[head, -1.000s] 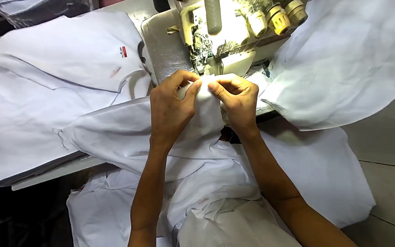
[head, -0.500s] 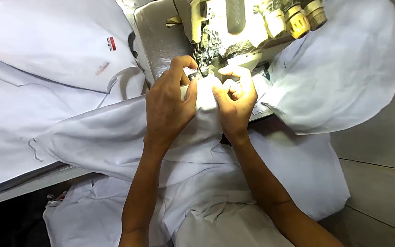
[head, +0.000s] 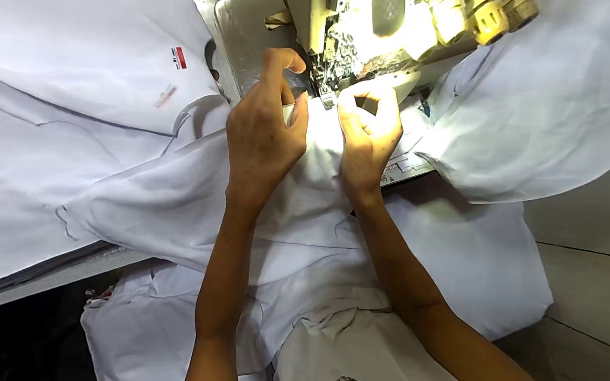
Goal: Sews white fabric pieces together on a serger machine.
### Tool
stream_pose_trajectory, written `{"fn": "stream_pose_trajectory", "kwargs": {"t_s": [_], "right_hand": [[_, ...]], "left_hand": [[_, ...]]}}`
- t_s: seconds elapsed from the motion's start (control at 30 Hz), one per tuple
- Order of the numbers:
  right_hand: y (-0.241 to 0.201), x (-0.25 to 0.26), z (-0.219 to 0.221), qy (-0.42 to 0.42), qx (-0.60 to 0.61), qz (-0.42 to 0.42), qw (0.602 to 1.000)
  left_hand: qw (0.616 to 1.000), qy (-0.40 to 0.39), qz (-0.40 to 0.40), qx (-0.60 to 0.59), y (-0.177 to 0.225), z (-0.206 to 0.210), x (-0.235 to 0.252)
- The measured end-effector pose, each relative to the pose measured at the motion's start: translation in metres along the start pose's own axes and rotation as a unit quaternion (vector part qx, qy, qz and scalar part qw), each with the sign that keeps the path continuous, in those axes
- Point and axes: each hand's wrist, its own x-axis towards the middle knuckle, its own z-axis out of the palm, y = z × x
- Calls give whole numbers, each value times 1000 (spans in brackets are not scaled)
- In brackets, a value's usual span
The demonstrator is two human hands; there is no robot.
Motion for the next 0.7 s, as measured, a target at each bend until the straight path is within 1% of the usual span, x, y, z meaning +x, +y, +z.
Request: {"fn": "stream_pose_trajectory", "kwargs": {"t_s": [0.1, 0.23, 0.3, 0.37, 0.43, 0.47, 0.57, 0.63, 0.7], "right_hand": [[11, 9, 8, 30, 41, -32, 998], [13, 9, 9, 34, 41, -34, 998], [12, 8, 7, 30, 37, -29, 998], [8, 2, -1, 7, 32, -7, 999], [0, -12, -16, -31, -3, 36, 999], [-3, -19, -24, -54, -16, 48, 997], [-4, -39, -47, -108, -53, 56, 991], [-1, -49, -56, -117, -87, 52, 988], [0, -55, -61, -113, -116, 45, 986]], "left_hand": [[1000, 0, 0, 14, -2, 1, 2], [1000, -2, -1, 19, -2, 1, 3], [1000, -16, -8, 17, -1, -6, 0], [998, -48, -29, 11, 1, -23, -10], [995, -83, -59, -2, 0, -45, -26], [993, -88, -74, -6, -3, -54, -33], [991, -68, -117, -22, -20, -64, -36], [990, -53, -125, -40, -28, -62, -32], [991, -40, -127, -33, -29, -60, -28]]}}
